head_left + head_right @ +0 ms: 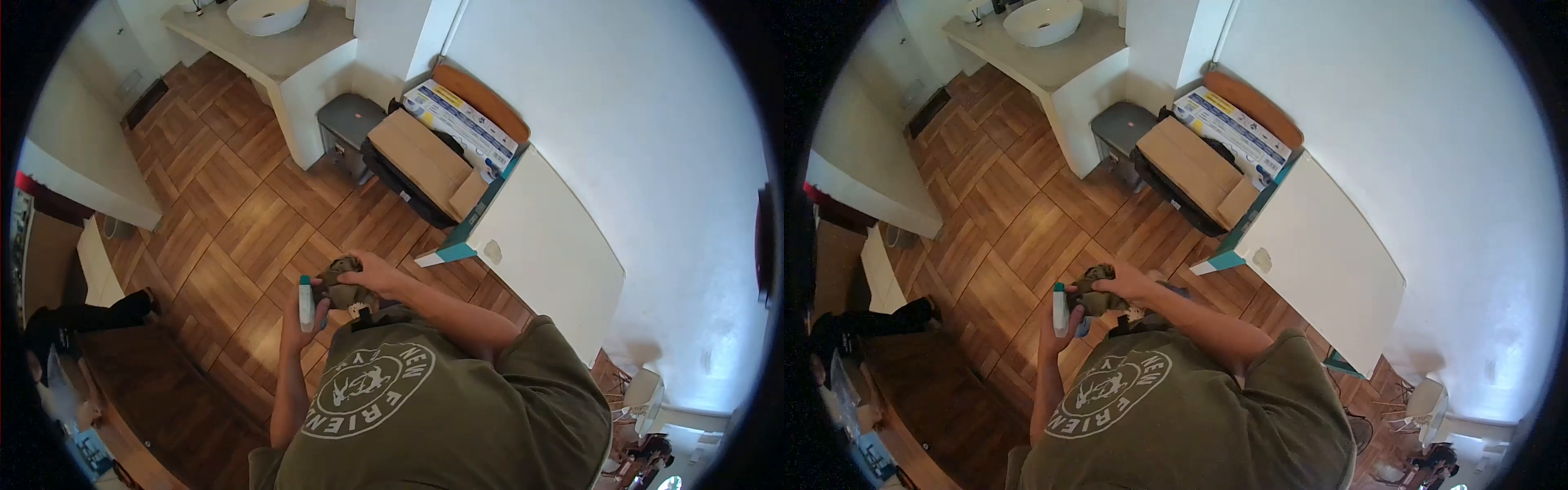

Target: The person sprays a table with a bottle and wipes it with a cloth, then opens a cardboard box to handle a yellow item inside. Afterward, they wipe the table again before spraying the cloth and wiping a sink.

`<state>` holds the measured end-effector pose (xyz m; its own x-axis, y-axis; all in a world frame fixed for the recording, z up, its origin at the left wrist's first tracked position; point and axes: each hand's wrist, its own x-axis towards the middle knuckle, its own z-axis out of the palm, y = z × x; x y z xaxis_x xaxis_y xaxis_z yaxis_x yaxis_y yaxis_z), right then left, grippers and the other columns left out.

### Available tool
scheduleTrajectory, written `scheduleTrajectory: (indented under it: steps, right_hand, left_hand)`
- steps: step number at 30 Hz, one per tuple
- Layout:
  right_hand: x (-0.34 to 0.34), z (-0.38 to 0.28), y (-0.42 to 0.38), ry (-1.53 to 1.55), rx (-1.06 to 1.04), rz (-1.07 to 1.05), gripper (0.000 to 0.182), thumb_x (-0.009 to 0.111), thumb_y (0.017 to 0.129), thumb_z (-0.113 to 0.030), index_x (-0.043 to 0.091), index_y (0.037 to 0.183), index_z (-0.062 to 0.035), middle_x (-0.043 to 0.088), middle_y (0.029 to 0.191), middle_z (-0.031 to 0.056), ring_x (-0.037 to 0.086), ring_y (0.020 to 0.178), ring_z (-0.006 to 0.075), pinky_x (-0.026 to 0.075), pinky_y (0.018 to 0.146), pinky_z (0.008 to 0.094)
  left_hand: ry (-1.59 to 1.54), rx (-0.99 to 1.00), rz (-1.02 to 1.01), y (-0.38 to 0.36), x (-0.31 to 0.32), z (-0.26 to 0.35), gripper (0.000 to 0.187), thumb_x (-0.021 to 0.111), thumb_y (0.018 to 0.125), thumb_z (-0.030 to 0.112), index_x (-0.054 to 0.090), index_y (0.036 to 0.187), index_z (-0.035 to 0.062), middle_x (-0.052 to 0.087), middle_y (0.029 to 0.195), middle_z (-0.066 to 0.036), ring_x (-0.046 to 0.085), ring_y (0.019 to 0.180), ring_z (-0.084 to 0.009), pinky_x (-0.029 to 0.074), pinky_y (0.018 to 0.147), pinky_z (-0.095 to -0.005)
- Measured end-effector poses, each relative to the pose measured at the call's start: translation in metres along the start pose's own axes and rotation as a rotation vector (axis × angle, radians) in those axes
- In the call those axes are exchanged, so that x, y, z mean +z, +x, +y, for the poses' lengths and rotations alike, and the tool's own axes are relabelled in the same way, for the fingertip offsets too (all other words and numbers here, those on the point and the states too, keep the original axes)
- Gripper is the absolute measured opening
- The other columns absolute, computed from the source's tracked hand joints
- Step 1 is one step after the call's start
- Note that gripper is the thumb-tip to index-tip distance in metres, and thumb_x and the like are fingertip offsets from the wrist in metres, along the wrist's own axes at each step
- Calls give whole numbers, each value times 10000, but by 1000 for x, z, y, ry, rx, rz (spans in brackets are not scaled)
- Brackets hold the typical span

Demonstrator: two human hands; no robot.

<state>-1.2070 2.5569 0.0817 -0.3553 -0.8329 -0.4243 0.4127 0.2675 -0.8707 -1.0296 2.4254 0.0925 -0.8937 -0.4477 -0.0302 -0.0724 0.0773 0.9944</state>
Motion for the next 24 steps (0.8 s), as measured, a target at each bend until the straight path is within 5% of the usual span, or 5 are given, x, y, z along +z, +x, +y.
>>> scheduleTrajectory:
  steps: [6,9,12,22,24]
  right_hand:
    - [12,9,75,-770,-378,3,317,681,886,-274,639,1041,0,655,1005,158,616,955,335,491,822,393]
    - [26,-3,105,-821,-570,152,379,685,835,-362,652,1009,-27,631,1071,229,600,1008,392,478,865,430]
    - [38,-5,171,-720,-320,-26,382,673,826,-305,627,1074,-18,613,1068,255,584,1026,395,468,863,453]
    - [160,-96,317,-522,-588,-236,263,625,868,-170,610,1064,4,644,958,180,625,888,297,480,753,383]
    - [173,-113,339,-409,-473,-324,305,624,879,-228,600,1105,-25,643,1001,159,619,929,292,477,783,377]
  left_hand:
    - [-73,-92,61,28,-66,-27,344,675,899,97,555,1207,-1,625,1077,-91,599,937,-155,491,783,-299]
    - [103,-108,-72,52,-110,-7,352,705,881,145,574,1180,15,620,1055,-96,579,936,-159,482,801,-318]
    - [266,-34,-120,90,-149,-1,350,729,860,170,579,1145,30,611,1010,-90,567,896,-157,474,780,-329]
    - [306,-23,140,128,-302,64,287,739,836,150,585,1041,20,564,902,-41,521,818,-132,436,733,-275]
    - [267,-69,171,131,-334,68,295,751,827,144,596,1043,16,582,911,-41,532,824,-130,441,735,-275]
